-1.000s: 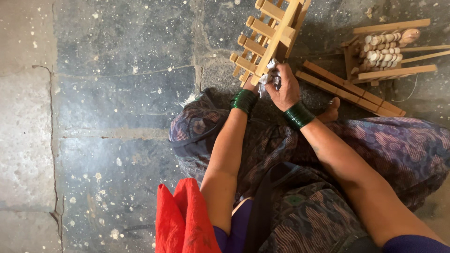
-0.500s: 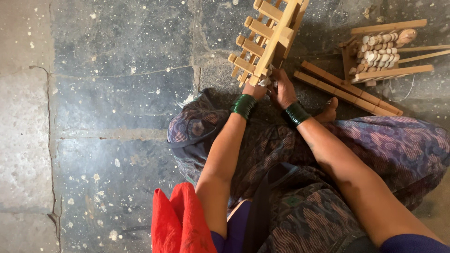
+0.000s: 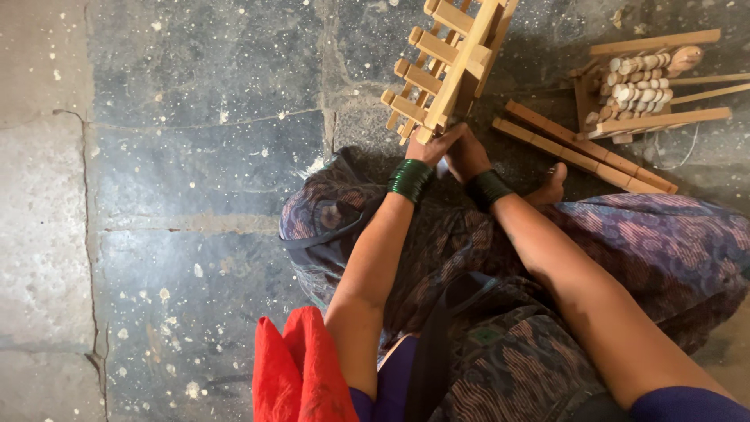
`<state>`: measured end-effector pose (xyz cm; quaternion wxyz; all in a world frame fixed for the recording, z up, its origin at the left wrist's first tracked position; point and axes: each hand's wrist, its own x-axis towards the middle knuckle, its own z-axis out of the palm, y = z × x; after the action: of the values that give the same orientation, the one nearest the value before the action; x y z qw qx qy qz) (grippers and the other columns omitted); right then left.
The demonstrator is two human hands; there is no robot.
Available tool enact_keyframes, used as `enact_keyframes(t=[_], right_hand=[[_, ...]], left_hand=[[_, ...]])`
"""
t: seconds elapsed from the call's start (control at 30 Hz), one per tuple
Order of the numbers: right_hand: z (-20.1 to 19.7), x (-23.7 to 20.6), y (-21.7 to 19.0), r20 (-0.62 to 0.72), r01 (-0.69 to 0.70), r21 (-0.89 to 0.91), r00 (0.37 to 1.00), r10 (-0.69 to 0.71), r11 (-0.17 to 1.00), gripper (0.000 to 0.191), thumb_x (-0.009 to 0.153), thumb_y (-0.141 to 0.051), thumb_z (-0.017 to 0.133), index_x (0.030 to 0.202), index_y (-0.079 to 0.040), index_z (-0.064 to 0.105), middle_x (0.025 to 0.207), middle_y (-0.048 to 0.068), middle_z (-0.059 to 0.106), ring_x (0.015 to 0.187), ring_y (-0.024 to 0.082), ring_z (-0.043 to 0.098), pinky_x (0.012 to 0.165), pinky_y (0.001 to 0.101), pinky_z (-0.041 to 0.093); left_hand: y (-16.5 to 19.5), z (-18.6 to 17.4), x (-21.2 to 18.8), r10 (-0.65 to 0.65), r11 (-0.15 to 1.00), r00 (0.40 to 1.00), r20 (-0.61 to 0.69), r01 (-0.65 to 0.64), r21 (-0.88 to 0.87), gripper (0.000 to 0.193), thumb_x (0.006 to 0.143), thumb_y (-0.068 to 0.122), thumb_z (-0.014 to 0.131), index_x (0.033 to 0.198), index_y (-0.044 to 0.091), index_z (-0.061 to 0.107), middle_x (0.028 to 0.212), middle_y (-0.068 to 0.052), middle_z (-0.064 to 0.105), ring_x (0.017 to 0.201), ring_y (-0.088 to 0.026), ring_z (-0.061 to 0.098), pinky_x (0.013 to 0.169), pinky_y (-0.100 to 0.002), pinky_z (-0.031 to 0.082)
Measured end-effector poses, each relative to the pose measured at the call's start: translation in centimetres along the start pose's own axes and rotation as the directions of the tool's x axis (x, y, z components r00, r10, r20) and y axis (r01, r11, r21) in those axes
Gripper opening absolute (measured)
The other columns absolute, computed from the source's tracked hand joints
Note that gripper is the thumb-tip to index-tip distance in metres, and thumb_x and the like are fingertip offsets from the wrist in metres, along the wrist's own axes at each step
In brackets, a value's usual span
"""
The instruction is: The person sits on the floor wiping small wooden toy parts, including a toy loom frame and a toy cart with wooden figures, using a white cloth. They turn the pieces over, lift and reposition them, and wipe different sides and surfaces of each item.
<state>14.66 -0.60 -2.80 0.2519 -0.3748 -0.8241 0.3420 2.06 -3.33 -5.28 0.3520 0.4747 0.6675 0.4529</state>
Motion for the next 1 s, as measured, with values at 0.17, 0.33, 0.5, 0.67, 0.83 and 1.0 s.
enact_keyframes(t=[0.17, 0.33, 0.5, 0.67, 0.83, 1.0], right_hand=[[0.0, 0.3, 1.4, 0.1, -0.099, -0.086, 0.989, 0.107, 0.991, 0.033, 0.094, -0.007, 0.062, 0.127, -0.01, 0.059, 0.119, 0.02, 0.069, 0.106, 0.041, 0.066, 0.088, 0.0471, 0.055], [-2.2, 0.5, 1.8, -0.069, -0.273, 0.161, 0.956, 0.287, 0.948, 0.031, 0.1, -0.008, 0.064, 0.131, -0.01, 0.061, 0.118, 0.018, 0.072, 0.105, 0.029, 0.073, 0.089, 0.0421, 0.06], [-4.3, 2.5, 2.6, -0.124, -0.311, 0.499, 0.898, 0.422, 0.809, 0.048, 0.095, 0.004, 0.053, 0.142, -0.003, 0.05, 0.135, 0.016, 0.06, 0.119, 0.025, 0.06, 0.1, 0.0357, 0.049], [-3.8, 4.2, 3.1, -0.114, -0.165, 0.467, 0.963, 0.244, 0.869, 0.052, 0.09, 0.008, 0.045, 0.139, -0.002, 0.056, 0.13, 0.018, 0.068, 0.122, 0.027, 0.063, 0.106, 0.036, 0.049], [-3.9, 4.0, 2.9, 0.0, -0.293, 0.059, 0.956, 0.294, 0.954, 0.045, 0.091, -0.015, 0.073, 0.132, -0.004, 0.058, 0.124, 0.022, 0.065, 0.114, 0.033, 0.062, 0.092, 0.041, 0.049], [-3.9, 3.5, 3.0, -0.015, -0.154, -0.125, 0.988, 0.153, 0.98, 0.033, 0.088, -0.01, 0.071, 0.119, -0.002, 0.066, 0.117, 0.022, 0.067, 0.109, 0.039, 0.063, 0.09, 0.0441, 0.052]], left_hand=[[-0.9, 1.1, -0.1, -0.021, 0.999, 0.985, -0.172, 0.028, 0.038, 0.039, 0.085, 0.033, 0.075, 0.115, 0.008, 0.07, 0.103, -0.014, 0.076, 0.096, -0.03, 0.074, 0.083, -0.037, 0.059], [-1.3, 1.2, 0.5, -0.033, 0.999, 0.976, -0.216, 0.032, -0.008, 0.038, 0.075, 0.022, 0.073, 0.11, 0.006, 0.068, 0.095, -0.014, 0.075, 0.088, -0.03, 0.074, 0.079, -0.038, 0.06], [-1.5, 0.5, 0.4, -0.036, 0.998, 0.977, -0.211, 0.044, 0.034, 0.04, 0.074, 0.019, 0.071, 0.112, 0.006, 0.068, 0.097, -0.014, 0.074, 0.089, -0.03, 0.073, 0.079, -0.039, 0.059], [-1.5, 0.2, 0.8, -0.122, 0.986, 0.976, -0.182, 0.141, 0.092, 0.045, 0.072, 0.02, 0.071, 0.115, 0.006, 0.066, 0.102, -0.017, 0.074, 0.096, -0.032, 0.072, 0.083, -0.04, 0.058], [-1.5, 0.2, 0.7, -0.12, 0.981, 0.976, -0.182, 0.145, 0.128, 0.046, 0.074, 0.021, 0.071, 0.118, 0.008, 0.067, 0.106, -0.017, 0.074, 0.099, -0.034, 0.071, 0.085, -0.04, 0.058], [-1.7, 0.2, 0.5, -0.061, 0.994, 0.975, -0.214, 0.079, 0.076, 0.046, 0.073, 0.021, 0.071, 0.117, 0.008, 0.067, 0.105, -0.017, 0.074, 0.098, -0.033, 0.072, 0.084, -0.04, 0.058]])
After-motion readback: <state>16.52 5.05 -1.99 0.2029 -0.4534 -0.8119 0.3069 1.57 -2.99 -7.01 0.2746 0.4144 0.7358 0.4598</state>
